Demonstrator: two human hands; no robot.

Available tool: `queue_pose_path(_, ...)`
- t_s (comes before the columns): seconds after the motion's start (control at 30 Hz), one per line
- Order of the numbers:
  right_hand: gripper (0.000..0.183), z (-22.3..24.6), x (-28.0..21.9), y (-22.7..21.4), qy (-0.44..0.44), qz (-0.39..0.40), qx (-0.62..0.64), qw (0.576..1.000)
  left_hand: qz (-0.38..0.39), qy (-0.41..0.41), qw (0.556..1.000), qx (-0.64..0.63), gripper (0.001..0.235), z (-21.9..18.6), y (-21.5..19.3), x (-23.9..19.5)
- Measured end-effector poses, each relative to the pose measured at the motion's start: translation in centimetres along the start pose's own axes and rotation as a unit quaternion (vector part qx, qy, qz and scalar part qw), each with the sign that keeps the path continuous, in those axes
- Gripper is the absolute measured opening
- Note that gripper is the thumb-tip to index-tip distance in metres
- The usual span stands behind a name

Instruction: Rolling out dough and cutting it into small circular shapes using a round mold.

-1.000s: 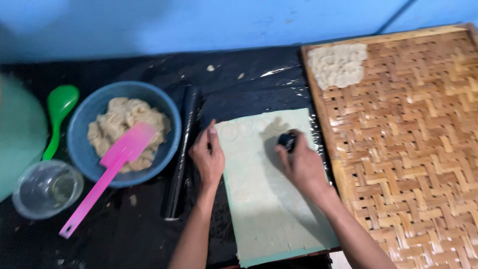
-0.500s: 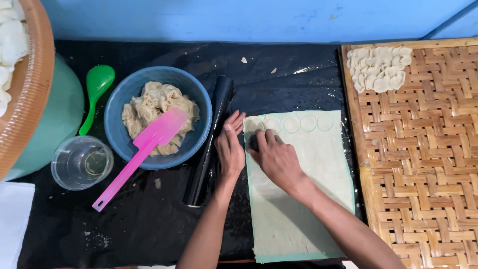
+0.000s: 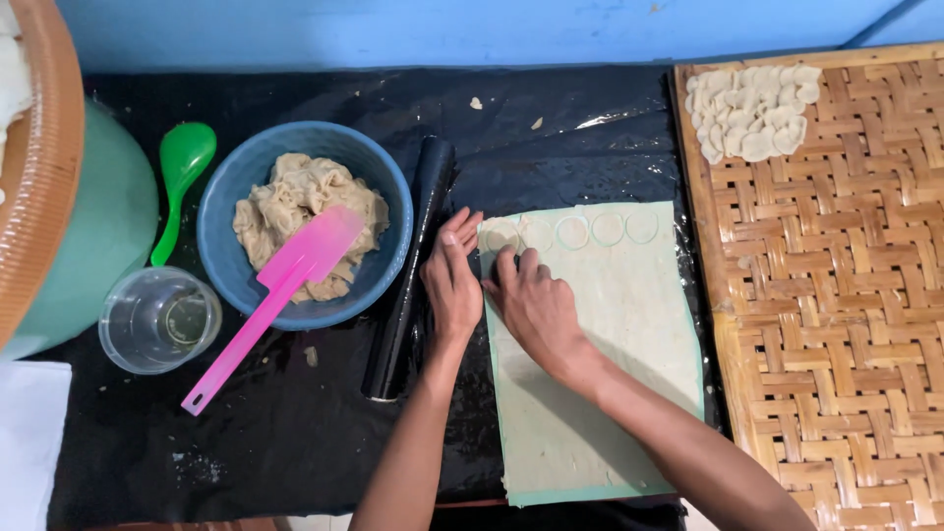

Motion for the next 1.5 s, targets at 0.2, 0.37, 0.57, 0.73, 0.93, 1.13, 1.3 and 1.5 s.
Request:
queue_pose_path(0.2, 0.049, -0.3, -0.1, -0.4, 0.009, 0.003, 0.064, 0.998, -0.004, 0.019, 0.999, 0.035, 0.050, -0.5, -0.1, -0.1)
queue_pose_path(0.37, 0.050, -2.9, -0.4, -2.1, 0.035, 0.033, 0.189, 0.981, -0.020, 0.028, 0.998, 0.054, 0.046, -0.6, -0.2, -0.1)
queue_pose_path(0.57, 0.050, -5.7, -1.8, -5.2, 0.090, 0.037, 0.196, 0.976, -0.027, 0.023, 0.998, 0.046, 0.042, -0.9, 0.0, 0.0)
queue_pose_path(0.73, 0.051, -5.4, -1.7, -4.4, 0.071, 0.047, 0.181, 0.980, -0.026, 0.029, 0.998, 0.047, 0.041, -1.0, 0.0, 0.0)
queue_pose_path(0.93, 0.049, -5.0, -1.2, -2.9, 0.043, 0.044, 0.139, 0.988, -0.019, 0.015, 0.999, 0.049, 0.042, -1.1, 0.0, 0.0)
queue_pose_path(1.13, 0.044, -4.4, -0.6, -1.2, 0.085, 0.078, 0.056, 0.992, -0.013, 0.013, 0.999, 0.051, 0.041, -0.6, 0.2, -0.1)
queue_pose_path(1.3, 0.045, -4.4, -0.8, -2.2, -0.025, -0.029, 0.080, 0.996, -0.018, 0.022, 0.996, 0.079, 0.037, -1.2, 0.1, 0.1)
queue_pose_path(1.5, 0.045, -4.2, -1.1, -1.8, 0.017, -0.010, 0.060, 0.998, -0.022, 0.040, 0.995, 0.088, 0.032, -1.5, 0.2, 0.0)
Point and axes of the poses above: each hand's wrist, its own x-axis towards the middle knuckle, its own y-axis out of the palm, z = x × y, the point moved 7 cm from there along x, towards the middle knuckle, and after that the axes turned 6 degrees about x, right-handed, at the moved point
